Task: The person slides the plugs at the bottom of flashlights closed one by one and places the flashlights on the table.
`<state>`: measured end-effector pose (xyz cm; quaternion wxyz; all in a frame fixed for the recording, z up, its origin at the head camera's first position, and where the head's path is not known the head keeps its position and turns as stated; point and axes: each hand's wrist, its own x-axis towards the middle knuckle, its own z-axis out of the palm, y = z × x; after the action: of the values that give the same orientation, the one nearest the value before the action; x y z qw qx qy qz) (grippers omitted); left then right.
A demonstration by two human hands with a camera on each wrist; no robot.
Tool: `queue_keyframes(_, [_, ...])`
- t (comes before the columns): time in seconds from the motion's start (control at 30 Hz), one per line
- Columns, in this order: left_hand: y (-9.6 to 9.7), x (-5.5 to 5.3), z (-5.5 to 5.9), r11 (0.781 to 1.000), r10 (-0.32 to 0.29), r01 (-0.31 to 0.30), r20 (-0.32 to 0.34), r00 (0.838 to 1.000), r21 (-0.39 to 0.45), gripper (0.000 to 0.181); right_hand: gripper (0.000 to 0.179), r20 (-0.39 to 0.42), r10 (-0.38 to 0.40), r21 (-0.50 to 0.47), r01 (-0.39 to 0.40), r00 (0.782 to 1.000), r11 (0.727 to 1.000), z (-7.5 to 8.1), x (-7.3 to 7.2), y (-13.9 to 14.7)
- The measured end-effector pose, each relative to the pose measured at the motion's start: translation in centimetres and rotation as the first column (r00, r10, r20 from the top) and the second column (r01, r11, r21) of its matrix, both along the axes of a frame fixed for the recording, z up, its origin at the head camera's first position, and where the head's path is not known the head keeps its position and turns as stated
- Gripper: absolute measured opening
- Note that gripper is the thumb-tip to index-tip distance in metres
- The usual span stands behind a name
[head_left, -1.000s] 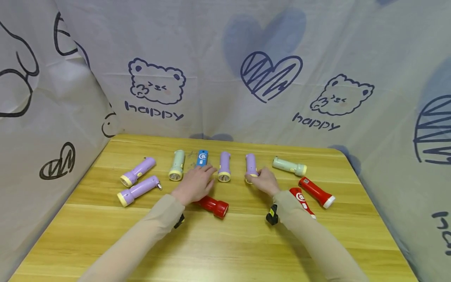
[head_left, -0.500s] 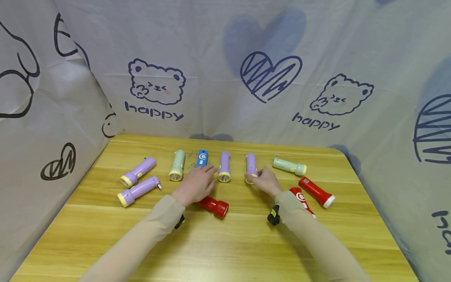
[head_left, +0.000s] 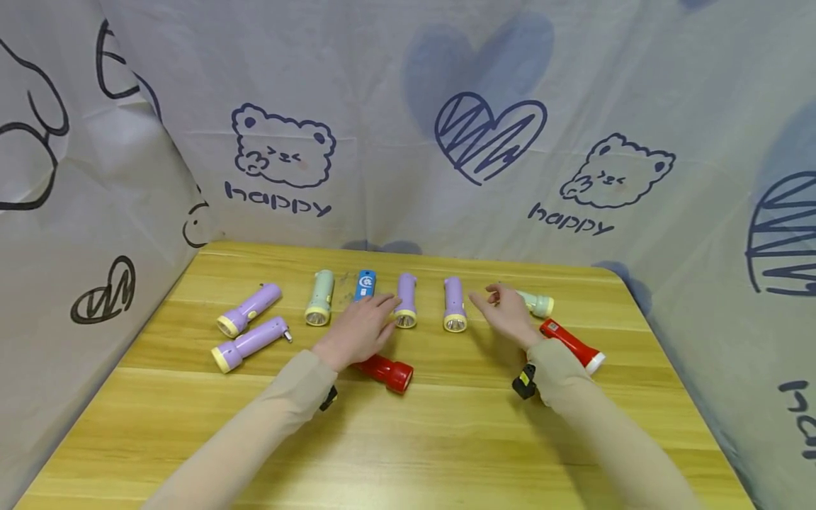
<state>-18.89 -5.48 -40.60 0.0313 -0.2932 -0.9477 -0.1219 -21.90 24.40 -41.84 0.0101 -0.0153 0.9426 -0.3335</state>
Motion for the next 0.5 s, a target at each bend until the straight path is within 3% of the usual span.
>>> queue_keyframes(0.23, [1.0,-0.3,0.7,1.000,-0.005,0.005,-0.029,1.000,0.003,0.047,0.062,-0.094,0.078,0.188,-0.059,0.993,0.980,0.9,-1.3,3.9])
queue_keyframes(0.5, [2.7,-0.4,0.6,0.998,-0.056,0.056,-0.034,0.998,0.014,0.046,0.063,-0.072,0.132,0.354,-0.099,0.989,0.930,0.4,-2.3,7.0])
